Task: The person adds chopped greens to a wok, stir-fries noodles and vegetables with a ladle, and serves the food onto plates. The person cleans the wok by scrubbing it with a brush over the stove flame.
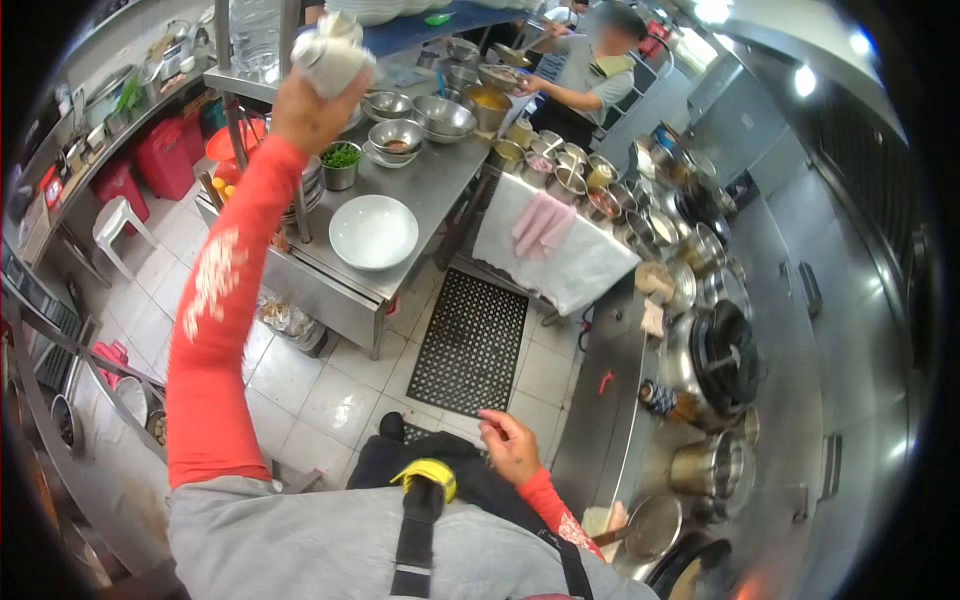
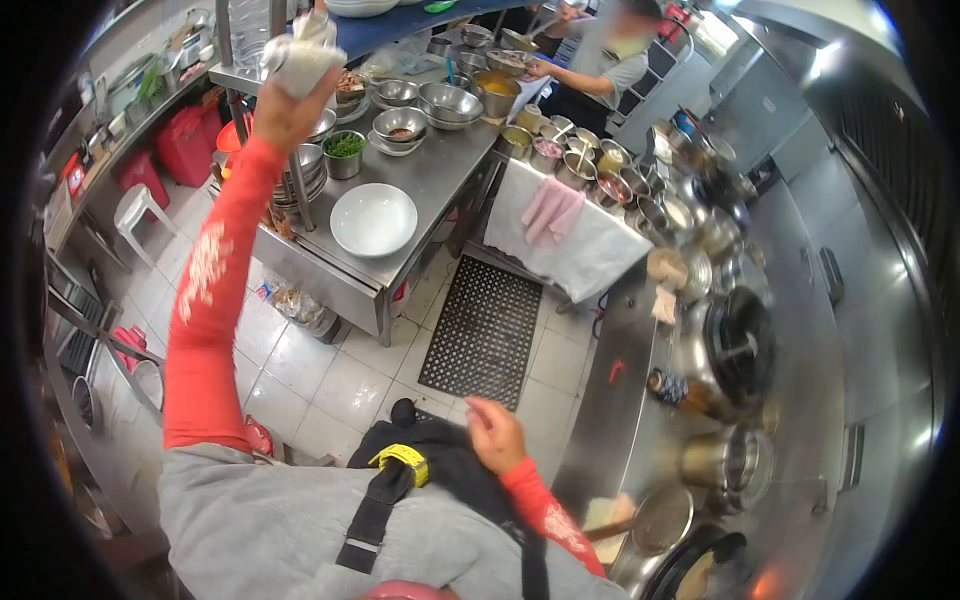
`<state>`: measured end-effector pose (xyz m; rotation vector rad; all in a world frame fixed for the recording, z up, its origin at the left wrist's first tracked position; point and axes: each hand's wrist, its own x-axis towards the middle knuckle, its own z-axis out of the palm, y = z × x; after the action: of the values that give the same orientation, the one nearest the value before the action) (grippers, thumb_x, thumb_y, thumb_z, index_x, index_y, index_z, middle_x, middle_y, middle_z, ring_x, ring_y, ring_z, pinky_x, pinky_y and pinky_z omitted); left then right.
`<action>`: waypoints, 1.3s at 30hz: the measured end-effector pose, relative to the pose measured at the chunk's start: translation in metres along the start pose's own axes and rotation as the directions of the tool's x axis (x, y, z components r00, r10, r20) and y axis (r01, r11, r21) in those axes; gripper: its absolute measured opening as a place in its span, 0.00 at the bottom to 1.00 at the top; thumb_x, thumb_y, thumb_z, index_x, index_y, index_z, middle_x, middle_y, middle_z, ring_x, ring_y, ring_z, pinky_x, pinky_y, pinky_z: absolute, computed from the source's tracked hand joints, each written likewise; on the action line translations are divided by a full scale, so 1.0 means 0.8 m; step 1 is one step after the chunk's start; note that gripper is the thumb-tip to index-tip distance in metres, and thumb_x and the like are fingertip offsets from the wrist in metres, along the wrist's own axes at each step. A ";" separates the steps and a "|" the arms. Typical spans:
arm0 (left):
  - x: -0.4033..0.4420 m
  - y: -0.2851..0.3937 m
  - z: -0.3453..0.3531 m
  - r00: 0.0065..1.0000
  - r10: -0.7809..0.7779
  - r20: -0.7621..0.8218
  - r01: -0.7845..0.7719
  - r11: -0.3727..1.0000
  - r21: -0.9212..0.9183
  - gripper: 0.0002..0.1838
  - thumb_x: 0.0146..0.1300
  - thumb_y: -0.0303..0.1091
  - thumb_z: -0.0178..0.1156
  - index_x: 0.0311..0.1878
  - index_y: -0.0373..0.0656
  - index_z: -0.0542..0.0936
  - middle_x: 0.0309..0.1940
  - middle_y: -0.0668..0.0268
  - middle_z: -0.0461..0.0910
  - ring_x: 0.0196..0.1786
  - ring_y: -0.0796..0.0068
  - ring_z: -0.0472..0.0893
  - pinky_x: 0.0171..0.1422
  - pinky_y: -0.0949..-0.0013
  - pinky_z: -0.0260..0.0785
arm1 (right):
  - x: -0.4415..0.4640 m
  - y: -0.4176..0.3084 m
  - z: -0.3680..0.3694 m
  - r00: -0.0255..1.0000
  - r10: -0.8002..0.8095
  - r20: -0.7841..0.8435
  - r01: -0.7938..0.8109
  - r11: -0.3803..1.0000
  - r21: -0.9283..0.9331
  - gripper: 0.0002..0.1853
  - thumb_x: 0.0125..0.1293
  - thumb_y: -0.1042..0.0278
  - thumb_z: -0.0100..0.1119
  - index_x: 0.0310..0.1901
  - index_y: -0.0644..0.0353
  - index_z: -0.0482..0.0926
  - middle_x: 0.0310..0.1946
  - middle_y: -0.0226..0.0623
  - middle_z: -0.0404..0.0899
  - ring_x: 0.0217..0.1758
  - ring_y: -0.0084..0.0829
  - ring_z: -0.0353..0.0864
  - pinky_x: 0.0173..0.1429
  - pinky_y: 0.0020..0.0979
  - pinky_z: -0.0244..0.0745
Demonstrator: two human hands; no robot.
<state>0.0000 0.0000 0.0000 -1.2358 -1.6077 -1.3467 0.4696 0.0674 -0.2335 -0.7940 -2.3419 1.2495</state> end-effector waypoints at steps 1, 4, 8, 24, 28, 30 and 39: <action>0.012 -0.004 -0.002 0.989 -0.150 -0.004 0.150 0.989 0.014 0.28 0.57 0.40 0.69 0.60 0.46 0.73 0.52 0.52 0.79 0.51 0.53 0.81 0.58 0.58 0.72 | 0.011 0.003 -0.002 0.998 -0.067 0.004 0.067 0.998 -0.005 0.12 0.66 0.70 0.59 0.49 0.62 0.82 0.37 0.41 0.83 0.36 0.32 0.83 0.41 0.29 0.77; 0.027 -0.124 0.014 0.983 -0.075 0.166 0.031 0.967 0.253 0.37 0.51 0.35 0.70 0.65 0.45 0.66 0.52 0.51 0.78 0.51 0.48 0.80 0.55 0.55 0.73 | 0.103 -0.026 0.005 0.992 -0.086 0.094 0.086 0.996 -0.001 0.13 0.66 0.73 0.57 0.51 0.64 0.81 0.38 0.39 0.84 0.37 0.26 0.83 0.42 0.25 0.78; 0.047 -0.142 0.009 0.959 0.082 0.271 -0.173 0.928 0.330 0.43 0.46 0.29 0.69 0.68 0.43 0.63 0.55 0.50 0.76 0.55 0.46 0.76 0.57 0.55 0.72 | 0.225 -0.025 0.053 0.992 -0.059 0.111 0.030 0.969 0.247 0.15 0.68 0.73 0.56 0.54 0.68 0.78 0.38 0.37 0.84 0.37 0.22 0.83 0.43 0.24 0.79; 0.062 -0.120 0.029 0.910 0.362 0.200 -0.411 0.729 0.548 0.25 0.55 0.30 0.62 0.58 0.34 0.77 0.51 0.51 0.80 0.50 0.59 0.83 0.50 0.66 0.77 | 0.768 -0.047 0.345 0.932 -0.353 -0.086 0.359 0.932 0.060 0.28 0.64 0.64 0.55 0.61 0.77 0.68 0.58 0.64 0.72 0.62 0.55 0.72 0.68 0.42 0.64; 0.042 -0.154 0.017 0.928 0.321 0.187 -0.368 0.863 0.345 0.33 0.47 0.33 0.74 0.59 0.35 0.76 0.57 0.52 0.77 0.52 0.53 0.82 0.54 0.62 0.75 | 0.823 -0.023 0.385 0.844 -0.534 -0.050 0.528 0.843 -0.099 0.27 0.62 0.66 0.52 0.59 0.77 0.69 0.54 0.64 0.74 0.60 0.57 0.72 0.67 0.44 0.65; 0.042 -0.151 0.018 0.934 0.307 0.181 -0.353 0.869 0.347 0.33 0.48 0.33 0.74 0.59 0.35 0.76 0.57 0.52 0.77 0.52 0.53 0.82 0.54 0.62 0.75 | 0.813 -0.032 0.393 0.817 -0.574 0.048 0.574 0.803 -0.160 0.24 0.61 0.69 0.49 0.57 0.75 0.71 0.53 0.63 0.74 0.59 0.56 0.73 0.64 0.45 0.68; 0.037 -0.144 0.020 0.965 0.195 0.178 -0.252 0.879 0.405 0.33 0.49 0.33 0.72 0.60 0.34 0.75 0.57 0.51 0.78 0.52 0.53 0.82 0.54 0.62 0.76 | 0.765 -0.028 0.413 0.899 -0.425 -0.107 0.358 0.851 -0.384 0.20 0.56 0.70 0.56 0.51 0.62 0.76 0.52 0.52 0.77 0.55 0.52 0.76 0.58 0.46 0.72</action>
<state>-0.1175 0.0218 -0.0122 -1.2104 -1.6751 -0.7285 -0.1944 0.2350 -0.3580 -0.4654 -2.4369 0.5599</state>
